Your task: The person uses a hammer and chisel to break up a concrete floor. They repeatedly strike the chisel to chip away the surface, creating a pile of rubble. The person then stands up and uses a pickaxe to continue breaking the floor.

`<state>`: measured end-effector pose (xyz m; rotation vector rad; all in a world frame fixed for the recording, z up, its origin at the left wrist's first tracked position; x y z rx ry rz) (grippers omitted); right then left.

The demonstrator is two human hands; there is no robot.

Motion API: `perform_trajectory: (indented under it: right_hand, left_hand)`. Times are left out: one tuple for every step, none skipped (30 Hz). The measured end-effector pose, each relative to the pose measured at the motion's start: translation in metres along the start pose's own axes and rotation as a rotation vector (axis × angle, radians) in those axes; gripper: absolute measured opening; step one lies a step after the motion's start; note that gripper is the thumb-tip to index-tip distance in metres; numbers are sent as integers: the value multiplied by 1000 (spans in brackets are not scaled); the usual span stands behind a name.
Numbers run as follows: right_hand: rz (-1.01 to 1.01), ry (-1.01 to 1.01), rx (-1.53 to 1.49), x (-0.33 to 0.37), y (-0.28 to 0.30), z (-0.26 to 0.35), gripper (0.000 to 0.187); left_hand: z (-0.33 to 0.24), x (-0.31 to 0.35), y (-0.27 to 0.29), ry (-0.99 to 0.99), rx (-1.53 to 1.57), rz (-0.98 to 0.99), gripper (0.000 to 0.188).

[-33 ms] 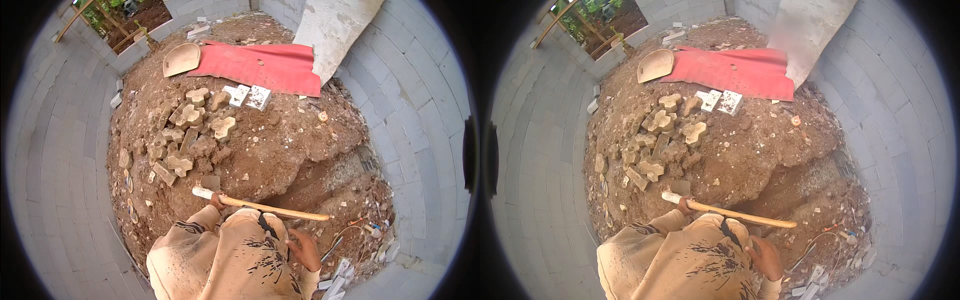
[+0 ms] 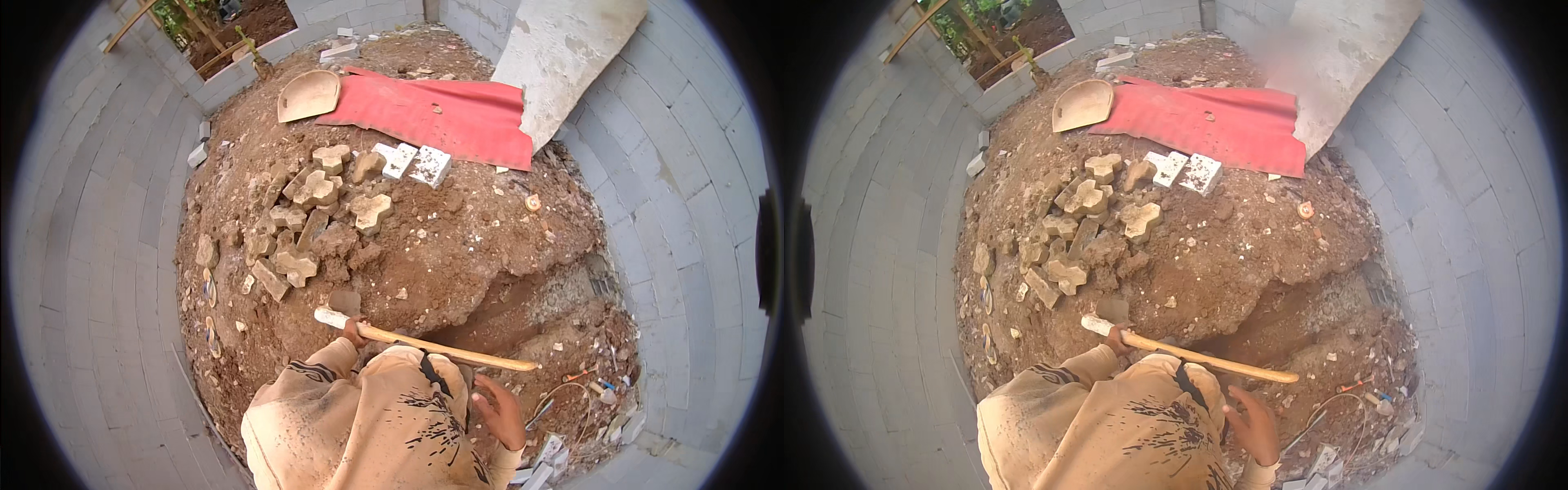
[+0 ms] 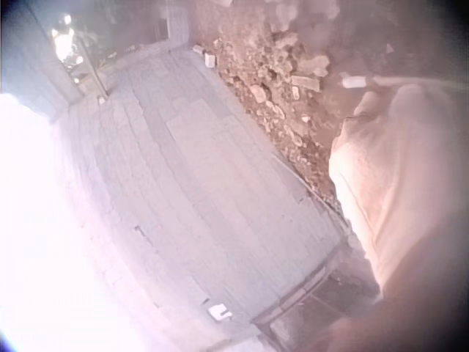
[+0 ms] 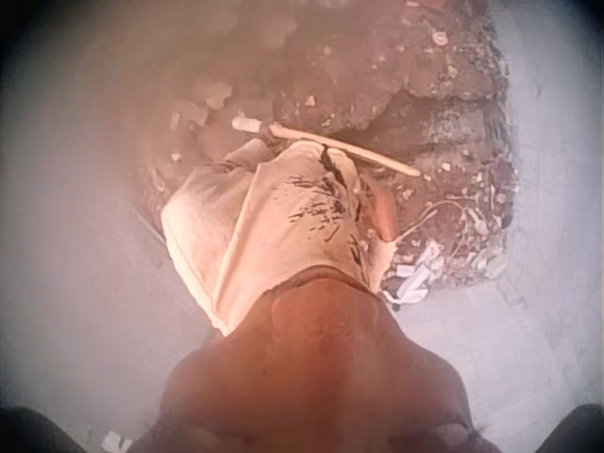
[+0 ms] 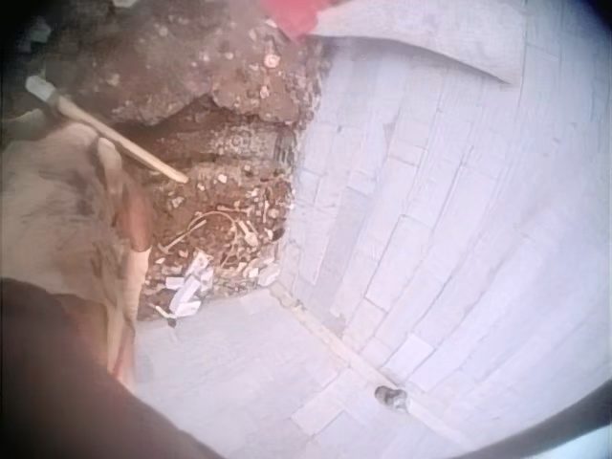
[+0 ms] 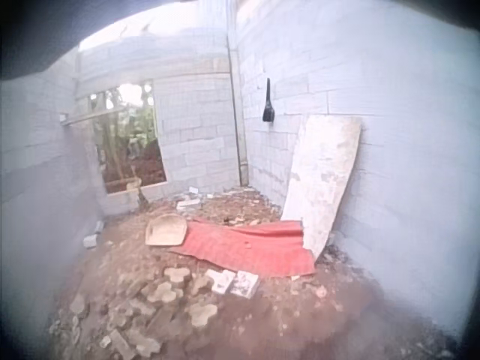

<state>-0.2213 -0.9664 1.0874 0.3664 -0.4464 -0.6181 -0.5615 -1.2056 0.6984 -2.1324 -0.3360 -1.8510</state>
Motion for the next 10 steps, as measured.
perform_trajectory:
  right_hand:
    - [-1,27,-46,-8,15,17,39]
    - [-21,38,-81,-17,30,34,39]
    - [-57,32,-117,-24,41,42,38]
    - [-100,61,-93,-33,51,39,37]
    - [-107,105,-107,-42,62,48,36]
    - [-113,142,-122,-51,75,63,36]
    - [-115,184,-144,-60,86,74,35]
    - [-101,273,-171,-67,93,80,35]
    - [-48,331,-210,-78,99,86,36]
    - [7,387,-249,-88,104,93,37]
  left_hand:
    - [-10,-8,27,-16,43,30,22]
    - [-9,-14,47,-16,74,3,24]
    - [-2,-11,54,-5,84,-26,25]
    - [5,-10,53,9,95,-24,26]
    - [12,-9,54,22,102,-22,27]
    - [21,-5,53,39,107,-26,28]
    - [27,-4,50,30,89,-12,29]
    - [33,-3,47,20,71,0,31]
    - [34,-3,36,6,53,22,32]
    - [38,-3,30,-1,73,31,32]
Point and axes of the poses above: each hand's wrist, its own x-axis away from the middle knuckle, its own y-axis out of the back of the hand, z = x × y, the point moved 3 cm from there along -x, towards the middle knuckle, and after that the axes turned 3 degrees about -z, right-handed, at the moved point
